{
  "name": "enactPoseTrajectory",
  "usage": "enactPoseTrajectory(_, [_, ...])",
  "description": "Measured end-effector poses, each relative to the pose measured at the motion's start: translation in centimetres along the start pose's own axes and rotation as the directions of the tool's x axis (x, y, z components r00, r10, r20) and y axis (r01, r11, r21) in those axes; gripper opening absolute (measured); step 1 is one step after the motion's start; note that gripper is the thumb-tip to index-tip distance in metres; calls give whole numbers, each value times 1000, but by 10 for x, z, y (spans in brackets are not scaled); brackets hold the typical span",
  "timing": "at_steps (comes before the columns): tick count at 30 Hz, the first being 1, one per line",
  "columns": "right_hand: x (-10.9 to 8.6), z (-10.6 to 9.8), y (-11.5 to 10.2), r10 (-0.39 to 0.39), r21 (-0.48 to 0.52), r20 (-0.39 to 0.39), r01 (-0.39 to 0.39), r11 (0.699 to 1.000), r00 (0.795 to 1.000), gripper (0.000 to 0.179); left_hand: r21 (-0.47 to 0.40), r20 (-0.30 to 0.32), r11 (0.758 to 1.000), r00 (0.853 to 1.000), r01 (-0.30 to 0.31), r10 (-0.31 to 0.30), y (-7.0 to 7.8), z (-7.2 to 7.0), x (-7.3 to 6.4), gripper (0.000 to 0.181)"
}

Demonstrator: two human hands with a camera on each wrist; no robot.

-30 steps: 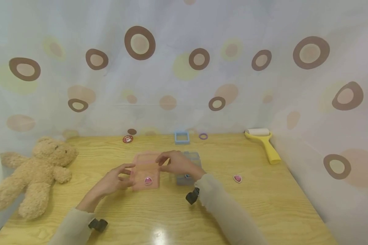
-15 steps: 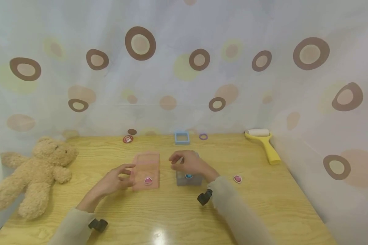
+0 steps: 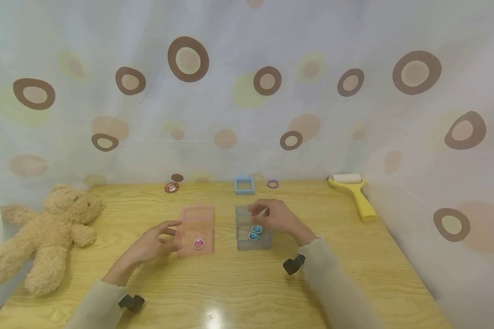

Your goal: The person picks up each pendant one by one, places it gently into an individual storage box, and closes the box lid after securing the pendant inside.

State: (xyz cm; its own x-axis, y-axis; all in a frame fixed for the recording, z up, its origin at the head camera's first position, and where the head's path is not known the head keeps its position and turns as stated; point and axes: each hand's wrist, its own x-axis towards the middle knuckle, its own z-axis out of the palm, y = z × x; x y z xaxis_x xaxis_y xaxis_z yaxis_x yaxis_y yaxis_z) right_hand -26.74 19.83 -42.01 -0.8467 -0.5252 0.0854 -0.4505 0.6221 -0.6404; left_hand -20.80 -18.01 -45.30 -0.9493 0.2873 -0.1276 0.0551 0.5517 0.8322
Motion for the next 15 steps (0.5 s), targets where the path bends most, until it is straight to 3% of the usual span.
enactPoseTrajectory(15, [-28,-18,38,80,-48,-77,-84,995,994,27,4,3,1000,1000,-1,1,-3,0,1,72])
